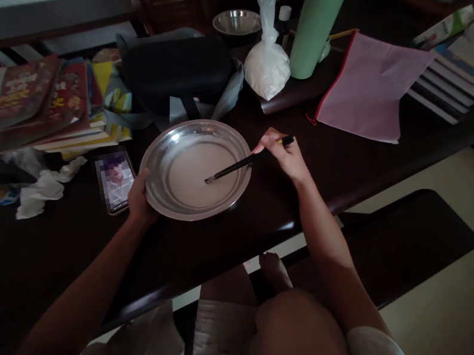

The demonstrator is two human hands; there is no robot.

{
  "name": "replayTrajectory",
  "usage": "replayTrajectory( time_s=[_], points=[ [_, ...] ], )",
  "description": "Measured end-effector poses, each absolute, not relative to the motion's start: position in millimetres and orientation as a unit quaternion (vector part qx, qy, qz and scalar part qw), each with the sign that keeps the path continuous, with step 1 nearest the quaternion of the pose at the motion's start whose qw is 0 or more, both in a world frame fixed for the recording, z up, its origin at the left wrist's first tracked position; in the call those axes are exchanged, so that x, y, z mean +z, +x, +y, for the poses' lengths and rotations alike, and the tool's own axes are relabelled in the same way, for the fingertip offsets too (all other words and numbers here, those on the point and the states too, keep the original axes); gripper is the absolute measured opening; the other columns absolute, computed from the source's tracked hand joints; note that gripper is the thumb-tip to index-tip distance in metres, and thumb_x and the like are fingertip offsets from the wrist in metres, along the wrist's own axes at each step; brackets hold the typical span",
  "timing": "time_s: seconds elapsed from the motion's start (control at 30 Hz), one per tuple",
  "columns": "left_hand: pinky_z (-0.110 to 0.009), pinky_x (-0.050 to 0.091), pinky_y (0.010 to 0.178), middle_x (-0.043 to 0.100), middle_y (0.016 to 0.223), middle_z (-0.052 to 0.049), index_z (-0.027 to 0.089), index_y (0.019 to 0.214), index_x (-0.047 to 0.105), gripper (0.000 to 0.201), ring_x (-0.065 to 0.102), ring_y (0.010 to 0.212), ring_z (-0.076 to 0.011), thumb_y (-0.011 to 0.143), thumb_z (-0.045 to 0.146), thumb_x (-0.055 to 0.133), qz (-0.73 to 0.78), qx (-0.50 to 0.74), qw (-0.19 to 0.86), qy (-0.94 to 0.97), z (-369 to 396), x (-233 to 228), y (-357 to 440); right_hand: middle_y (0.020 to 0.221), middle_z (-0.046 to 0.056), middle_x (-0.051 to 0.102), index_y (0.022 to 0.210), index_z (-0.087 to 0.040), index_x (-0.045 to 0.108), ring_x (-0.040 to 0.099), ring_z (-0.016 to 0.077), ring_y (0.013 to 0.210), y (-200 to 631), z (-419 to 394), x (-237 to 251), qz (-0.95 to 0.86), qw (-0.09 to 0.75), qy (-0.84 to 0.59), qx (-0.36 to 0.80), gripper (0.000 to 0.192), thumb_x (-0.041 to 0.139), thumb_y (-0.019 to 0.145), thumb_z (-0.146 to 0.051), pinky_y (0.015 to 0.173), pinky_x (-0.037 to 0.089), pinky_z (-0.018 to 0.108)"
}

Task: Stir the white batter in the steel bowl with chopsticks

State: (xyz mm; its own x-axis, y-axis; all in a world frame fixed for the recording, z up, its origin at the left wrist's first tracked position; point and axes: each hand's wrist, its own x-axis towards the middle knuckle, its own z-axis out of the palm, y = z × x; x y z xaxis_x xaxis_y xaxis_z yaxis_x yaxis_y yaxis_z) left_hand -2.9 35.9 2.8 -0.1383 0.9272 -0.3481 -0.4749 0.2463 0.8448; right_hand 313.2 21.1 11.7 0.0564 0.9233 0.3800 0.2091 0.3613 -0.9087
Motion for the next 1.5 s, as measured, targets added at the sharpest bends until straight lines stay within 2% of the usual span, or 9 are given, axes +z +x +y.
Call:
replayTrajectory(
  time_s=[0.3,0.43,0.63,0.77,0.87,1.0,1.17,1.33,1.5],
  points=[
    [-0.033,0.062,0.092,0.077,0.077,-0.005,0.02,0.079,0.071,0.018,0.077,0.1,-0.0254,0.093,0.024,0.06,0.511,0.571,0.605,0.215,34,11,3,0.075,0.0,0.073,0.072,-0.03,0.077,0.071,0.0207,0.08,313,22,11,-0.602,0.568,-0.465,0.314,0.042,0.064,0.091,-0.064,0.088,0.057,0.044],
    [-0.036,0.062,0.094,0.076,0.074,-0.005,0.019,0.08,0.071,0.022,0.076,0.102,-0.0266,0.095,0.02,0.054,0.525,0.573,0.598,0.199,33,13,4,0.077,0.0,0.074,0.073,-0.03,0.078,0.072,0.0212,0.082,312,21,13,-0.637,0.522,-0.453,0.34,0.041,0.065,0.089,-0.066,0.086,0.057,0.043],
    [-0.038,0.064,0.088,0.075,0.073,-0.005,0.022,0.076,0.07,0.017,0.077,0.1,-0.0296,0.092,0.024,0.063,0.529,0.559,0.599,0.22,33,10,1,0.074,-0.001,0.072,0.073,-0.031,0.078,0.071,0.0198,0.078,313,21,13,-0.599,0.57,-0.468,0.311,0.04,0.064,0.092,-0.063,0.085,0.057,0.042],
    [-0.036,0.064,0.087,0.075,0.075,-0.004,0.021,0.074,0.07,0.015,0.077,0.096,-0.0287,0.089,0.026,0.069,0.516,0.569,0.597,0.23,34,9,-1,0.078,0.0,0.074,0.075,-0.031,0.079,0.072,0.0206,0.082,312,21,13,-0.635,0.526,-0.449,0.344,0.038,0.065,0.091,-0.062,0.086,0.057,0.042],
    [-0.037,0.064,0.088,0.075,0.073,-0.004,0.021,0.075,0.07,0.019,0.077,0.098,-0.0288,0.093,0.024,0.064,0.526,0.564,0.597,0.22,34,9,-1,0.082,0.0,0.077,0.078,-0.031,0.079,0.073,0.0215,0.088,312,22,12,-0.633,0.529,-0.461,0.327,0.036,0.066,0.09,-0.062,0.092,0.056,0.043],
    [-0.036,0.064,0.089,0.075,0.071,-0.003,0.022,0.077,0.07,0.018,0.077,0.098,-0.0273,0.093,0.024,0.063,0.525,0.568,0.596,0.215,34,9,0,0.074,0.0,0.073,0.072,-0.03,0.077,0.072,0.0201,0.077,314,22,12,-0.598,0.57,-0.466,0.317,0.04,0.064,0.092,-0.062,0.084,0.057,0.042],
    [-0.032,0.063,0.088,0.069,0.06,-0.001,0.019,0.079,0.071,0.019,0.076,0.084,-0.0221,0.094,0.023,0.06,0.496,0.585,0.603,0.22,35,6,1,0.08,0.001,0.077,0.076,-0.029,0.079,0.073,0.0203,0.083,311,21,13,-0.644,0.519,-0.445,0.343,0.038,0.066,0.091,-0.061,0.086,0.056,0.041],
    [-0.028,0.064,0.078,0.063,0.054,0.002,0.019,0.077,0.07,0.019,0.073,0.068,-0.0185,0.092,0.021,0.06,0.501,0.58,0.61,0.203,37,3,-2,0.073,-0.001,0.074,0.074,-0.029,0.078,0.072,0.0191,0.077,312,22,12,-0.603,0.578,-0.45,0.315,0.037,0.066,0.093,-0.059,0.083,0.055,0.04],
    [-0.033,0.064,0.085,0.076,0.076,-0.003,0.02,0.082,0.07,0.009,0.076,0.093,-0.0251,0.086,0.028,0.069,0.483,0.574,0.612,0.249,38,-4,-6,0.077,0.0,0.075,0.076,-0.029,0.08,0.072,0.019,0.078,310,21,14,-0.637,0.532,-0.437,0.347,0.037,0.066,0.092,-0.059,0.083,0.057,0.04]
  ],
)
